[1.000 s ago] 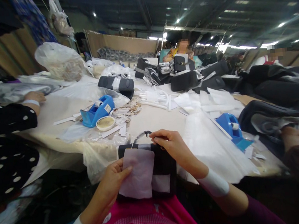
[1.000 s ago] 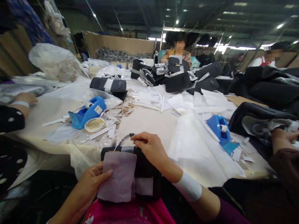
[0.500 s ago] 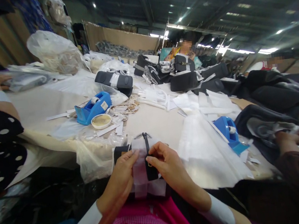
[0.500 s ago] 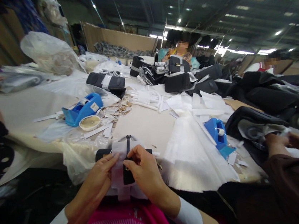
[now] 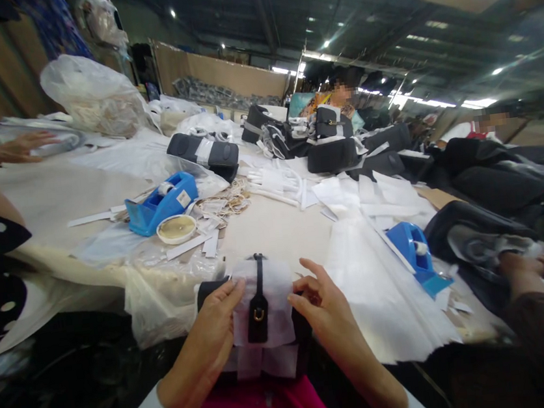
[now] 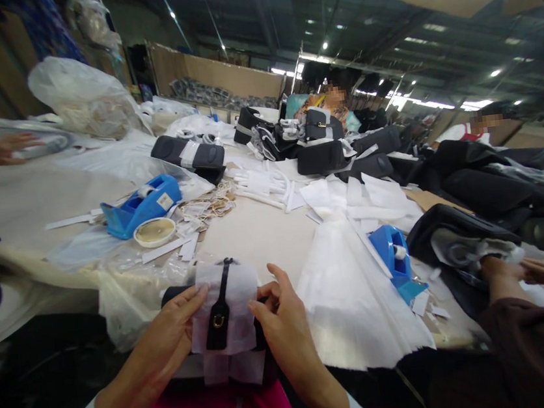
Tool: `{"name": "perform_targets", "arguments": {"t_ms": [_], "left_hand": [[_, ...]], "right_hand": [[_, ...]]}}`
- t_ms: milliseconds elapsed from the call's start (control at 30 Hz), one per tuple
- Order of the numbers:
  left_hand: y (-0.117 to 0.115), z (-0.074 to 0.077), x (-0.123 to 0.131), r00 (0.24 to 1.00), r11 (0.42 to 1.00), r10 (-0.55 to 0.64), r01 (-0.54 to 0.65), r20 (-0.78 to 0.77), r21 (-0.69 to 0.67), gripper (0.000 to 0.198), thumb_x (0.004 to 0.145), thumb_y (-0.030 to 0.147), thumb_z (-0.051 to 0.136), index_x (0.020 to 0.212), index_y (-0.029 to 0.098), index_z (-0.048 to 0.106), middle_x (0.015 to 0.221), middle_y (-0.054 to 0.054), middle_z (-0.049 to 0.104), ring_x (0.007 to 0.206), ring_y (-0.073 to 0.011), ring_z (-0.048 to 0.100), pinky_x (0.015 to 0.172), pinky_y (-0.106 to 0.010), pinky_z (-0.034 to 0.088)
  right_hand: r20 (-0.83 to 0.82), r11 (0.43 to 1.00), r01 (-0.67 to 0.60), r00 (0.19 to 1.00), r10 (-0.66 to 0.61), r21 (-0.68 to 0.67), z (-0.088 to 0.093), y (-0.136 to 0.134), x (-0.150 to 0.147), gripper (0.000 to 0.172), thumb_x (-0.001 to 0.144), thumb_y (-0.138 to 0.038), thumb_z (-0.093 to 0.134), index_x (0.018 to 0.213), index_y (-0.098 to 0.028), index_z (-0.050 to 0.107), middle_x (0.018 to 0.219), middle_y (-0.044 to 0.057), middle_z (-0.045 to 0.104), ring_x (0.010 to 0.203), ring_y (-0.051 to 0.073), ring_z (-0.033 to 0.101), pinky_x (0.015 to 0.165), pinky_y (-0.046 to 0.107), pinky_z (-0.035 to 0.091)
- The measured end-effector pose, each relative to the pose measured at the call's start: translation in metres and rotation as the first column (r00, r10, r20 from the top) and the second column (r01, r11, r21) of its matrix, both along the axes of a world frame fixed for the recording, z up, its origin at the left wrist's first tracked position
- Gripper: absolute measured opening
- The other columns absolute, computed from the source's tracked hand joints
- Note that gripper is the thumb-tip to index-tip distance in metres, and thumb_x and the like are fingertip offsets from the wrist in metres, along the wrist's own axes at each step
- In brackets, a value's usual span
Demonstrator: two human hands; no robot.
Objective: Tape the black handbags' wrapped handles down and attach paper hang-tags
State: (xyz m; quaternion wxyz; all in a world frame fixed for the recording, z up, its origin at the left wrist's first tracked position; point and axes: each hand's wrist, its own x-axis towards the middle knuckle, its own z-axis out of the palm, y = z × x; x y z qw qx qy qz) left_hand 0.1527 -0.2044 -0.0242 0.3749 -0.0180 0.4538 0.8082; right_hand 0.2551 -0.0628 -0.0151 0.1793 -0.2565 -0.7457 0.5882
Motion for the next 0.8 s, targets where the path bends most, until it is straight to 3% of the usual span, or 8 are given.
{"name": "perform_targets", "arguments": {"t_ms": [100, 200, 367, 667, 733, 800], "left_hand": [[-0.006, -0.001, -0.001, 0.989, 0.99, -0.137, 0.138, -0.048, 0.015, 0.045, 0.065, 0.027, 0.084, 0.104, 0.012, 0.068, 0.093, -0.011, 0.076, 0.075, -0.0228, 0.072, 0.07, -0.032, 0.057], [-0.011, -0.003, -0.003, 0.98, 0.983, -0.182, 0.181, -0.078, -0.014, 0.049, 0.065, 0.024, 0.084, 0.11, 0.013, 0.068, 0.094, -0.012, 0.076, 0.076, -0.0252, 0.072, 0.071, -0.035, 0.058], [-0.014, -0.005, -0.011, 0.978, 0.982, -0.182, 0.176, -0.107, -0.063, 0.047, 0.068, 0.03, 0.081, 0.111, 0.014, 0.07, 0.093, -0.012, 0.076, 0.075, -0.0254, 0.072, 0.07, -0.035, 0.057], [-0.014, -0.011, -0.01, 0.969, 0.975, -0.141, 0.101, -0.201, -0.198, 0.042, 0.061, 0.027, 0.085, 0.099, 0.014, 0.071, 0.081, -0.007, 0.075, 0.071, -0.0214, 0.069, 0.066, -0.029, 0.054], [-0.014, -0.009, -0.01, 0.974, 0.978, -0.12, 0.083, -0.192, -0.193, 0.044, 0.06, 0.025, 0.085, 0.1, 0.015, 0.071, 0.084, -0.007, 0.075, 0.074, -0.0225, 0.07, 0.067, -0.029, 0.054], [-0.015, -0.006, -0.012, 0.978, 0.983, -0.124, 0.098, -0.167, -0.154, 0.047, 0.058, 0.023, 0.086, 0.102, 0.015, 0.07, 0.087, -0.008, 0.076, 0.079, -0.0243, 0.071, 0.071, -0.031, 0.055]], "right_hand": [[0.046, 0.998, -0.039, 0.998, 0.037, 0.047, -0.004, -0.008, 0.0, 0.066, 0.075, -0.022, 0.06, 0.137, -0.02, 0.04, 0.076, -0.003, 0.057, 0.063, 0.013, 0.048, 0.062, 0.027, 0.04], [0.084, 0.986, -0.053, 0.996, 0.04, 0.157, -0.006, -0.012, 0.0, 0.066, 0.074, -0.019, 0.058, 0.137, -0.022, 0.041, 0.074, -0.003, 0.053, 0.061, 0.014, 0.047, 0.061, 0.028, 0.038], [0.169, 0.96, -0.118, 0.983, 0.076, 0.255, -0.001, -0.013, -0.008, 0.069, 0.075, -0.016, 0.057, 0.14, -0.026, 0.038, 0.077, -0.002, 0.055, 0.065, 0.017, 0.052, 0.064, 0.03, 0.04], [0.171, 0.944, -0.219, 0.969, 0.18, 0.248, -0.001, -0.008, -0.013, 0.066, 0.078, -0.015, 0.057, 0.14, -0.028, 0.037, 0.07, -0.004, 0.053, 0.061, 0.016, 0.053, 0.06, 0.029, 0.042], [0.115, 0.912, -0.281, 0.959, 0.258, 0.299, 0.0, 0.004, -0.013, 0.057, 0.084, -0.015, 0.051, 0.138, -0.029, 0.04, 0.074, -0.003, 0.055, 0.066, 0.016, 0.055, 0.064, 0.03, 0.044], [0.033, 0.826, -0.325, 0.936, 0.35, 0.46, 0.003, 0.019, -0.016, 0.055, 0.086, -0.01, 0.045, 0.137, -0.03, 0.043, 0.089, 0.002, 0.059, 0.082, 0.018, 0.058, 0.076, 0.033, 0.047]]}}
